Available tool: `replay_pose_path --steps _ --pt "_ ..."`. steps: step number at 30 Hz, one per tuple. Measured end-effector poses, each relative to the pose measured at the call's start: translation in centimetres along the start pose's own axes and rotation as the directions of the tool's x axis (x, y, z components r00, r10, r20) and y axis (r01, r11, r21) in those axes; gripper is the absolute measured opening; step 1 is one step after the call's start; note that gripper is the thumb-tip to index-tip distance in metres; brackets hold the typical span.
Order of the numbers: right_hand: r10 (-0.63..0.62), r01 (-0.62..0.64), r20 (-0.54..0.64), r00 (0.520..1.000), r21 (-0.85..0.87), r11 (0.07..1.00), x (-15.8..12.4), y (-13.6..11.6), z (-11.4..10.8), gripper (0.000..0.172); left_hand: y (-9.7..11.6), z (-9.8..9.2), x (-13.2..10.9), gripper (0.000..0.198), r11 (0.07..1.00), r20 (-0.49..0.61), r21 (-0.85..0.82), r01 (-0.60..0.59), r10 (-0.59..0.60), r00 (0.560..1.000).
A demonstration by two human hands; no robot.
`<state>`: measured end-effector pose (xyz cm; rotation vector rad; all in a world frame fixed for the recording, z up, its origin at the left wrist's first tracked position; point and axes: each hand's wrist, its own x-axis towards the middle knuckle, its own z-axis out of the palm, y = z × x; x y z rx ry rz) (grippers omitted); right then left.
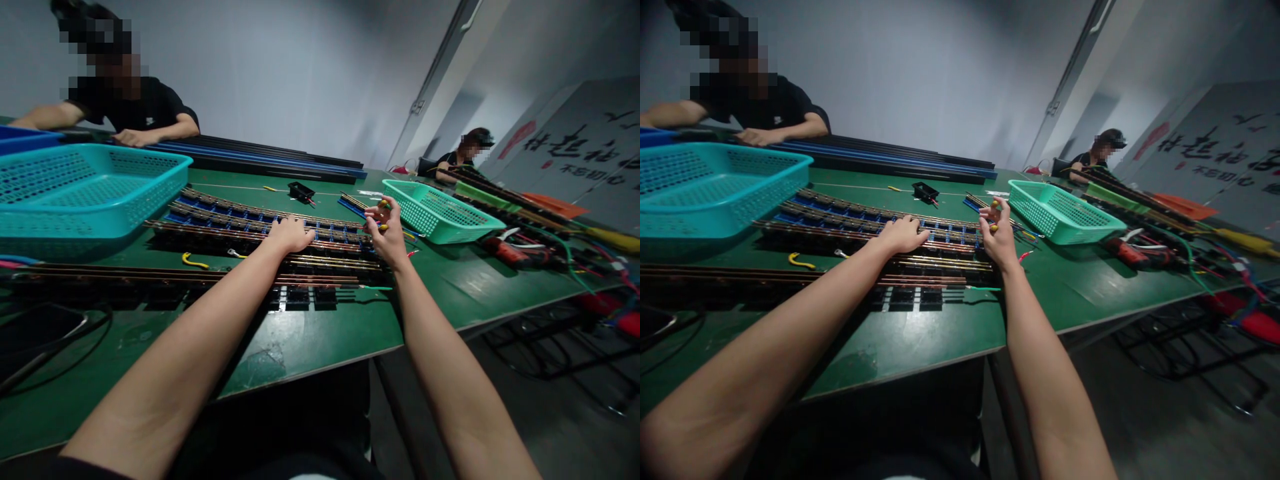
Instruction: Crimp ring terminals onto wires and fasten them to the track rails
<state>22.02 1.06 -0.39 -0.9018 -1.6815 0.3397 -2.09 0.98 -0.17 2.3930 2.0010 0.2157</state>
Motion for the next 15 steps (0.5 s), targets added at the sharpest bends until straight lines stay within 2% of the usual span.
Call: replay_pose_path --steps 3,7,10,15 --pt "0.064 -0.064 -0.005 0.998 0.022 0.998 -0.1 0.0 -0.1 0.035 0.0 0.0 0.0 0.066 1.0 -0.007 -0.007 -0.009 0.009 1.0" --pt "0.131 -0.13 -0.015 0.991 0.05 0.99 -0.4 -0.2 -0.4 0.029 -0.1 0.1 0.1 0.066 1.0 -0.007 -0.003 -0.007 0.007 1.0" --pt "0.111 -0.114 0.083 0.99 0.025 0.993 -0.6 -0.5 -0.3 0.025 -0.1 0.2 0.2 0.066 1.0 -0.009 0.007 -0.004 0.004 1.0" --pt "0.077 -0.047 0.259 0.963 -0.12 0.992 -1.1 -1.0 0.0 0.023 0.0 0.2 0.2 0.065 1.0 -0.012 0.017 0.006 -0.006 1.0"
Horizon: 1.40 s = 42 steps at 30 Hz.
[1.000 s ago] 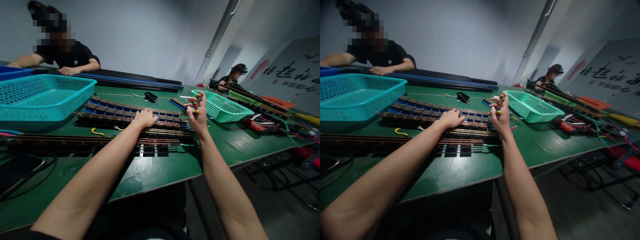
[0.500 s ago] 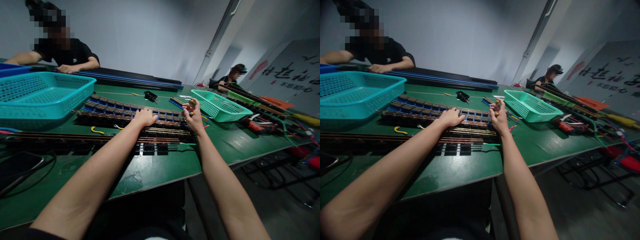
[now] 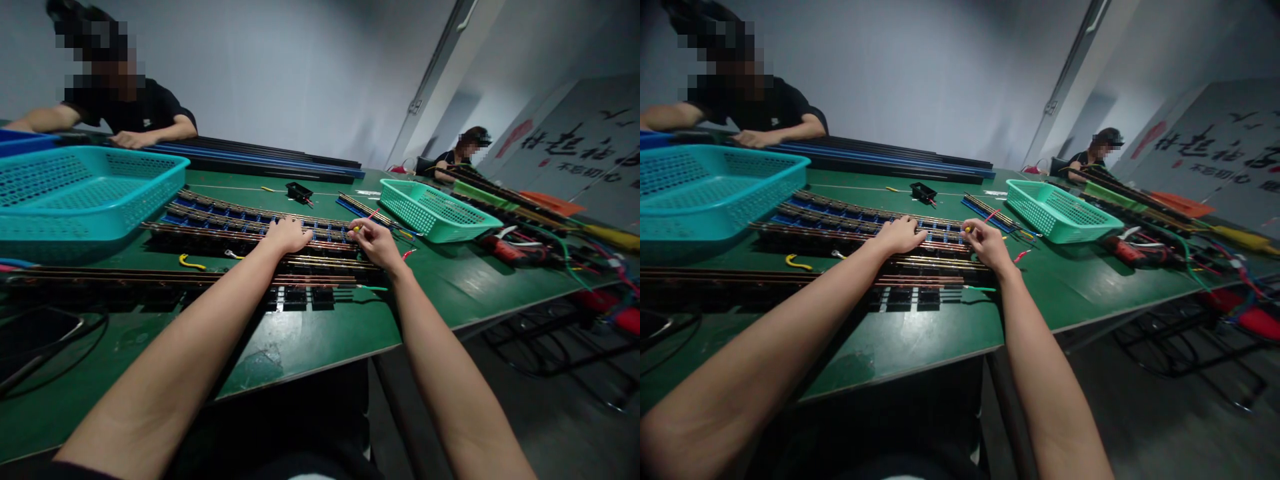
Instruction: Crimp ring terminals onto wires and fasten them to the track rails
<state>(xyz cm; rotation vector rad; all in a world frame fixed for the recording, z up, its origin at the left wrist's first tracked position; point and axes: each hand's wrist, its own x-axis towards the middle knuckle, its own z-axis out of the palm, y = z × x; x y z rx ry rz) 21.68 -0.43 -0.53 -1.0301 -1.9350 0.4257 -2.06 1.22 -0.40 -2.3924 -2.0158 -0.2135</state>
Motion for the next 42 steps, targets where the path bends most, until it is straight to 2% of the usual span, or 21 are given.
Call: replay_pose_path --steps 9,13,19,24,28,30,33,38,42 --pt "0.008 -0.006 0.04 0.999 -0.052 0.999 -0.2 -0.3 0.0 0.029 0.2 -0.4 -0.2 0.066 1.0 0.022 -0.008 0.004 -0.004 1.0" --pt "0.038 -0.026 -0.12 0.992 0.093 0.995 0.1 -0.4 -0.1 0.027 0.2 -0.5 -0.3 0.063 1.0 0.023 -0.013 0.003 -0.003 1.0" --pt "0.201 -0.063 -0.312 0.928 0.402 0.914 0.9 0.1 -0.4 0.033 0.2 -0.6 -0.4 0.063 1.0 0.037 -0.019 0.009 -0.008 0.999" --pt "0.313 -0.085 -0.382 0.87 0.508 0.857 1.2 1.0 -0.8 0.038 0.2 -0.5 -0.3 0.064 1.0 0.033 -0.018 0.001 0.0 0.999" --pt "0.346 -0.097 -0.372 0.861 0.548 0.831 1.2 1.5 -1.1 0.047 0.2 -0.5 -0.3 0.064 1.0 0.028 -0.012 -0.004 0.005 1.0" --pt "0.314 -0.07 -0.372 0.874 0.543 0.837 1.1 1.5 -1.2 0.059 0.2 -0.6 -0.3 0.064 1.0 0.031 -0.009 -0.006 0.006 1.0" --pt "0.193 0.0 -0.391 0.9 0.442 0.897 0.9 1.0 -1.1 0.07 0.2 -0.6 -0.4 0.065 1.0 0.027 -0.012 -0.014 0.015 1.0" --pt "0.011 0.037 -0.359 0.933 0.128 0.991 0.1 -0.5 -0.9 0.062 0.2 -0.6 -0.3 0.066 1.0 0.032 -0.02 -0.01 0.01 0.999" --pt "-0.069 0.094 -0.429 0.901 0.038 0.995 -1.2 -2.3 -1.5 0.063 0.2 -0.6 -0.3 0.065 1.0 0.037 -0.021 -0.01 0.01 0.999"
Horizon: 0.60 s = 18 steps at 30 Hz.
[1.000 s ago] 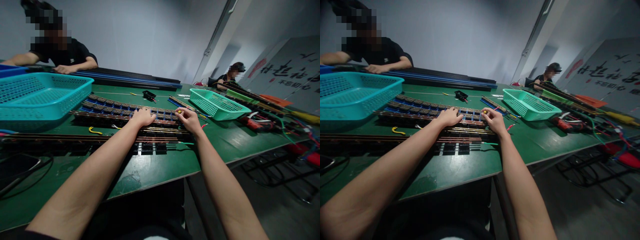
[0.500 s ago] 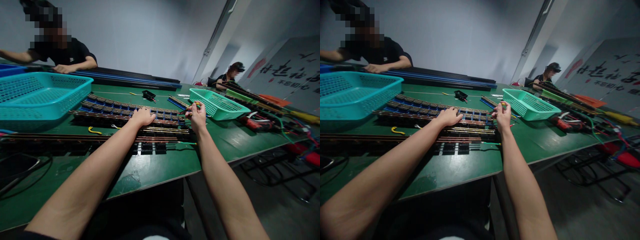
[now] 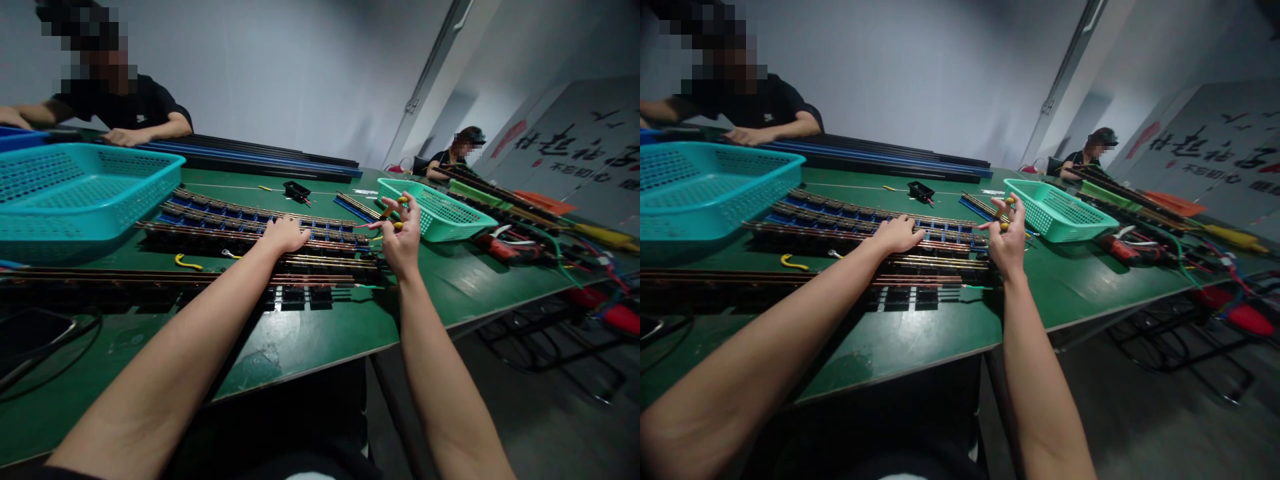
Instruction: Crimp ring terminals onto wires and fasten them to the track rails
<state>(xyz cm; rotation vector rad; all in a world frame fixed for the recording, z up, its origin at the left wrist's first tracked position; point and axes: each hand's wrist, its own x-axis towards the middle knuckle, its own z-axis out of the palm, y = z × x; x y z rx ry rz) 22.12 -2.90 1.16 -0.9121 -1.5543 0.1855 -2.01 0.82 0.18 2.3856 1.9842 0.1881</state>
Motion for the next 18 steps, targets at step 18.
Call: replay_pose_path --steps 18 --pt "0.161 -0.165 0.035 0.986 0.249 0.954 -0.9 -0.5 -1.2 0.053 0.1 -0.1 -0.1 0.064 1.0 0.001 0.005 0.012 -0.012 1.0"
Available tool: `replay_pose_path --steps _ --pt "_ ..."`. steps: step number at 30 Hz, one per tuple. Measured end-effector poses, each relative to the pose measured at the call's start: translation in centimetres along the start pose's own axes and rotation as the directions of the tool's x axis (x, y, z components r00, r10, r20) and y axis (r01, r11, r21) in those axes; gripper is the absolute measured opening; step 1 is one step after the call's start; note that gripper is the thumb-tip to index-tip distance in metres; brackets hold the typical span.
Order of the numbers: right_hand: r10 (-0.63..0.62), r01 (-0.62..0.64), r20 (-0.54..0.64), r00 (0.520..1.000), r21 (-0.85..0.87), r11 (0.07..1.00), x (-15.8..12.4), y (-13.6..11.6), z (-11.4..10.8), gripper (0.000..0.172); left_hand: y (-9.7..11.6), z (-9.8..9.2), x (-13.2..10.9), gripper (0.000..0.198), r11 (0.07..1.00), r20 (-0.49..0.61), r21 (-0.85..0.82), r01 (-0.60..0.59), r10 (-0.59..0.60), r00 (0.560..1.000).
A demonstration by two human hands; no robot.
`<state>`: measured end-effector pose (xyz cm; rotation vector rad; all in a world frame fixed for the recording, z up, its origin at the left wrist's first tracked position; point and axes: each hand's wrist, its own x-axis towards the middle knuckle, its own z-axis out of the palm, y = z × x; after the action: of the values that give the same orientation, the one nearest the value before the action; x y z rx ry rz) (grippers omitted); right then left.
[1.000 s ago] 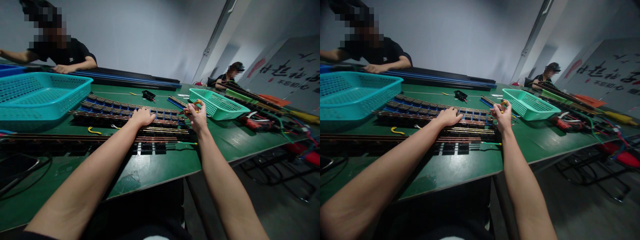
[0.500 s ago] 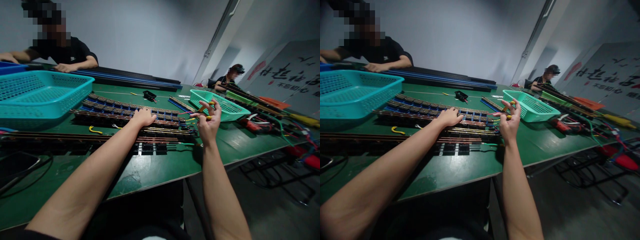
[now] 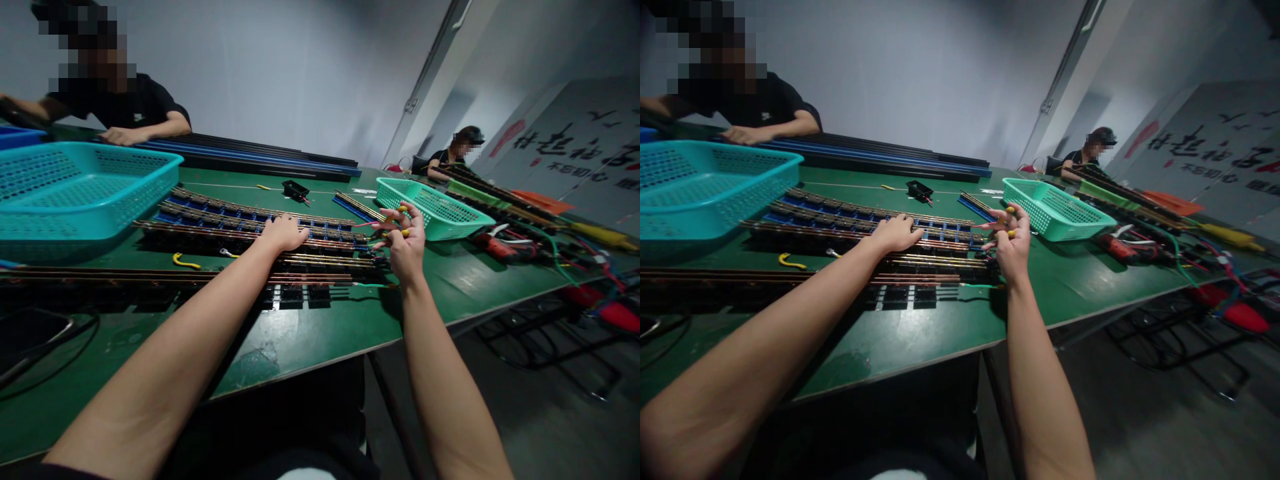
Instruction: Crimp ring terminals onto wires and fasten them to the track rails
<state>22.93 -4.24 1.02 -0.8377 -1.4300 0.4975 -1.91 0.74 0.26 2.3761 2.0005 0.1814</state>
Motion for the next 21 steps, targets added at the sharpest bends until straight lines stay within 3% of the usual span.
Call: replay_pose_path --steps 5,10,19,21 --pt "0.123 -0.127 0.058 0.991 0.074 0.989 -0.2 -0.3 0.1 0.042 -0.1 0.1 0.1 0.065 1.0 -0.004 0.001 -0.005 0.005 1.0" --pt "0.217 -0.233 0.182 0.959 0.068 0.97 -0.6 -0.9 0.0 0.016 -0.1 0.0 0.0 0.066 1.0 -0.006 -0.001 -0.013 0.013 1.0" --pt "0.203 -0.126 0.286 0.936 -0.266 0.956 -1.3 -0.4 0.9 0.028 0.1 -0.1 -0.1 0.065 1.0 -0.002 0.009 -0.01 0.01 1.0" --pt "0.22 -0.109 0.342 0.914 -0.314 0.943 -1.4 -0.6 0.8 0.029 0.0 0.0 0.0 0.064 1.0 -0.008 0.012 -0.01 0.011 1.0"
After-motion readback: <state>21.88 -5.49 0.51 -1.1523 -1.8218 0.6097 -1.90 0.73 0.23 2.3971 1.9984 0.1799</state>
